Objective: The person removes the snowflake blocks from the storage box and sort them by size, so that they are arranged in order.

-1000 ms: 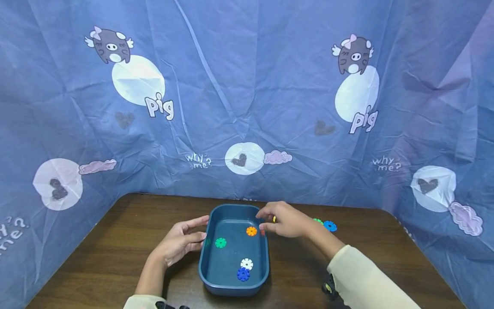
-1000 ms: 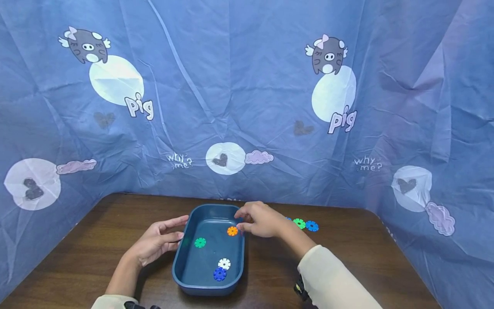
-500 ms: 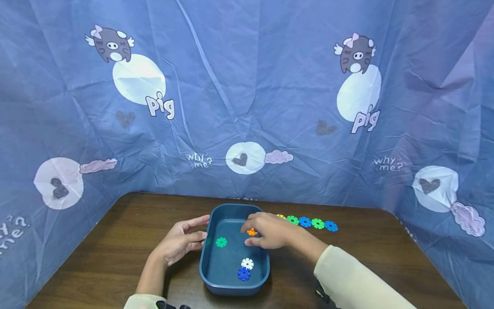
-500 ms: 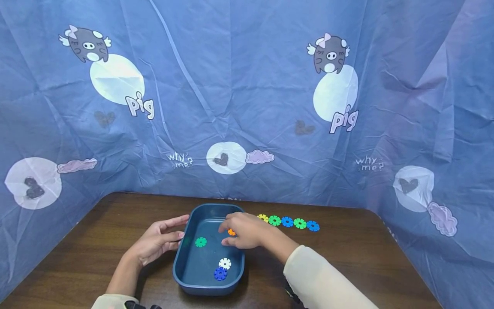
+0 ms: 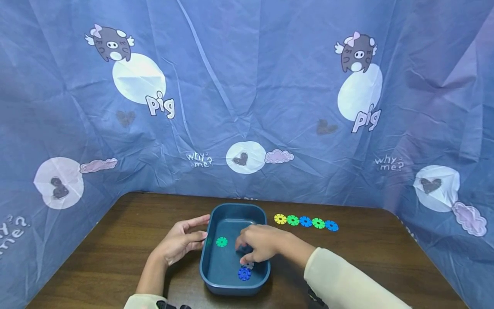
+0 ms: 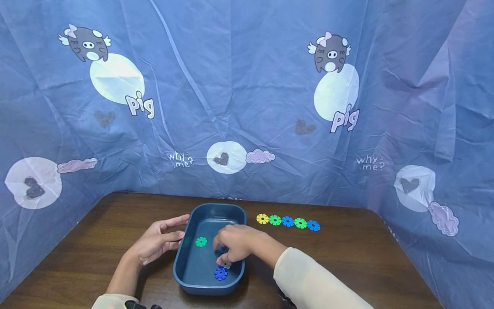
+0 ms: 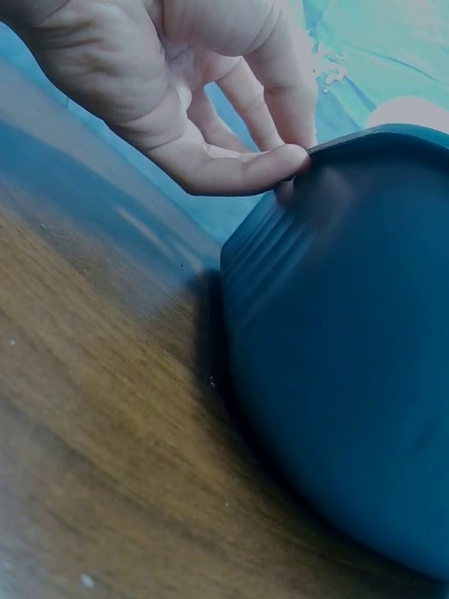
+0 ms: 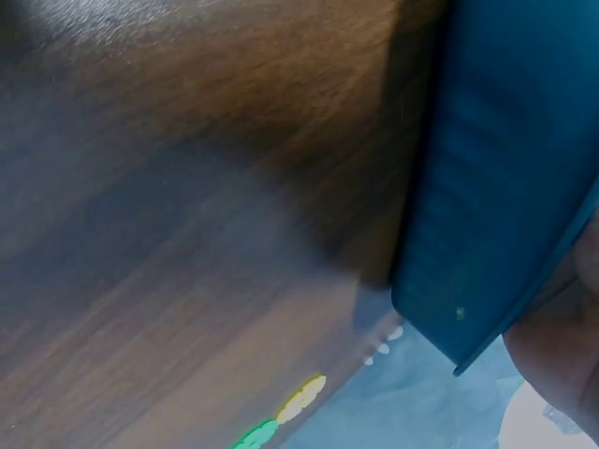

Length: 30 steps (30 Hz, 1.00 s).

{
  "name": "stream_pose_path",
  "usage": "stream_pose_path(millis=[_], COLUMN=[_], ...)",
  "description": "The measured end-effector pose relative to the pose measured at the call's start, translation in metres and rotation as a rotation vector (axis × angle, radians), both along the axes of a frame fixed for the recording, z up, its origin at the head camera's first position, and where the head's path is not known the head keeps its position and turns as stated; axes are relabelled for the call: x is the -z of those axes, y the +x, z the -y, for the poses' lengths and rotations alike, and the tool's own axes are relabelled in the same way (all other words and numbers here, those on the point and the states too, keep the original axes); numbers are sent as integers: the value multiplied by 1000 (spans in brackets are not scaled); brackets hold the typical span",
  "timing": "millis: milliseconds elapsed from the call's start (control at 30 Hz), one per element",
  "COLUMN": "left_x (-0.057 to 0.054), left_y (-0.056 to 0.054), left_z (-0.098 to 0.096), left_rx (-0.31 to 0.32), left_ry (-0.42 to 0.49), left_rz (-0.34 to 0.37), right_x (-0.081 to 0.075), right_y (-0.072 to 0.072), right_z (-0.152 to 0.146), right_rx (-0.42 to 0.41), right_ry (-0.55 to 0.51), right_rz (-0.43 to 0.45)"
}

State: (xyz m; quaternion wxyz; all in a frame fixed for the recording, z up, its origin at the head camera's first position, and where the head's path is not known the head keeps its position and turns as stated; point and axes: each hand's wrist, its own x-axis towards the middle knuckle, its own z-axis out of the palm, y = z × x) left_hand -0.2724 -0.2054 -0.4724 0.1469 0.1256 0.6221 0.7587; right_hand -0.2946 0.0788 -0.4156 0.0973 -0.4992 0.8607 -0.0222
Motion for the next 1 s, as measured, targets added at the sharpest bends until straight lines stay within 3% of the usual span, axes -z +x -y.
stream_pose_path(millis=[500, 767, 1000], left_x=[-1, 0, -1], left_y=[1, 1, 1], left_z=[2, 1, 0], left_rx=[0, -1, 0], left_ry=[-15, -2, 4], left_rz=[-8, -3, -5], right_x=[0, 0, 0], right_y=[3, 2, 4], right_z=[18, 23, 24], right_rx=[75, 71, 67], right_ry=[79, 76, 65], right_rz=[142, 231, 255])
